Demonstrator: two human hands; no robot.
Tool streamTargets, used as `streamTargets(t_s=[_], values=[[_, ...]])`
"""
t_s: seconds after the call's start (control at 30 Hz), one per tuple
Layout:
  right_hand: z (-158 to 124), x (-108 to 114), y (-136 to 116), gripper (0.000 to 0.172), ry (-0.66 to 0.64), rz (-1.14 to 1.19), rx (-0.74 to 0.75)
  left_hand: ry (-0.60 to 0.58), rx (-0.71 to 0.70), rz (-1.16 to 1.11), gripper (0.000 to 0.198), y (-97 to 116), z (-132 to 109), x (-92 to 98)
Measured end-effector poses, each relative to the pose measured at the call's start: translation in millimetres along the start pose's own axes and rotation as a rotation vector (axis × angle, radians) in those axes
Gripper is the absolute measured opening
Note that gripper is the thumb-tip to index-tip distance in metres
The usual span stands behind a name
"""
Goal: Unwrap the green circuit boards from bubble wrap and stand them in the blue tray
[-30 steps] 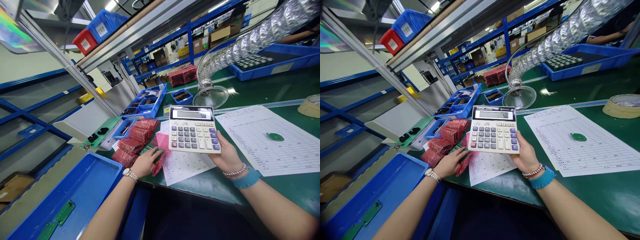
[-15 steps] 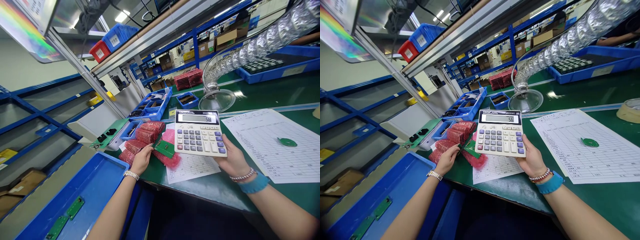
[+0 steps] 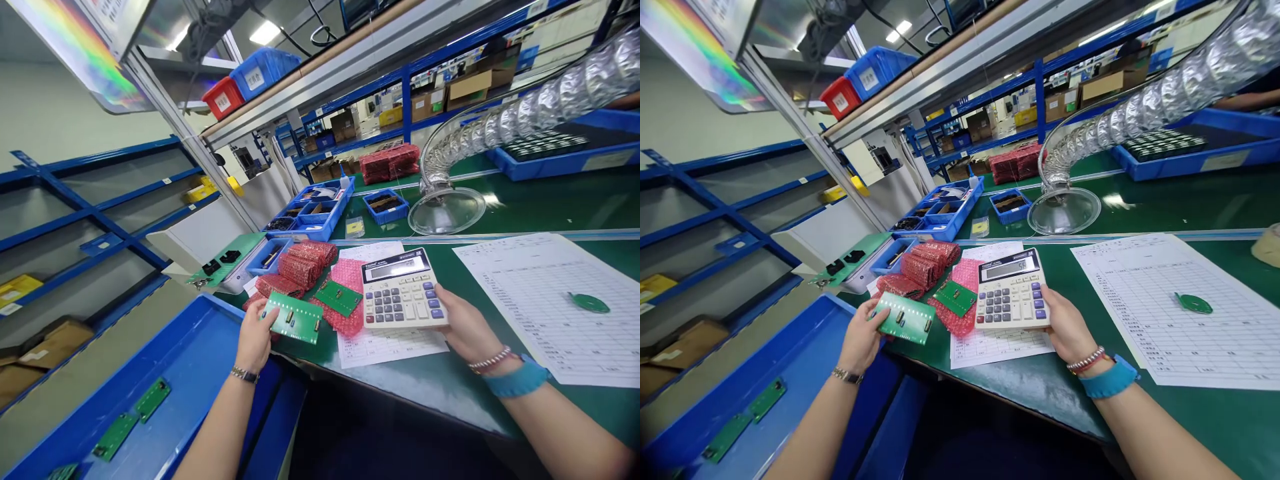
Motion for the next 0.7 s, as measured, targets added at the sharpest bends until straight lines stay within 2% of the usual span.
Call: streamTargets(t_s=[0.1,0.2,0.27,0.37,0.47,0.53,0.57,0.63,0.67,0.7], values=[[7,1,3,0.027,-0.005,-0.057,0.007,-0.020,0.161,-0.111,0.039,-25,-20,11.5],[16,5,-3,0.028,-0.003,-0.228,0.116,-0.030,0.397,-0.340,0.040,-51,-52,14.4],[23,15,-12,0.031,0.059,-0.432,0.234,-0.026,0.590,-0.465,0.032,-71,-79,14.3],[30,34,-29,0.032,0.205,-0.677,0.384,0.000,0.885,-0.494,0.017,-105,-126,19.7],[23,32,-47,0.034,0.297,-0.823,0.547,-0.054,1.104,-0.544,0.026,-129,-169,19.9],[4,3,-60,0.041,0.289,-0.923,0.766,-0.126,1.156,-0.623,0.032,-134,-189,16.2],[-9,-22,-60,0.042,0.223,-0.980,0.881,-0.182,1.160,-0.668,0.036,-132,-197,12.6],[-31,-84,-40,0.039,-0.035,-1.098,1.038,-0.356,1.122,-0.762,0.046,-121,-210,1.6],[-36,-115,-21,0.035,-0.206,-1.144,1.031,-0.466,1.091,-0.807,0.052,-112,-217,-4.6],[-38,-140,-4,0.031,-0.318,-1.173,1.007,-0.567,1.055,-0.847,0.058,-102,-223,-9.3]])
Point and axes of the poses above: each hand's wrist, its own z-axis towards the middle knuckle, its own x-axis out of the back of the hand, y = z × x, the point moved 10 cm from there along z, towards the middle knuckle, and after that the axes turned 8 degrees about y, right-handed, at the moved point
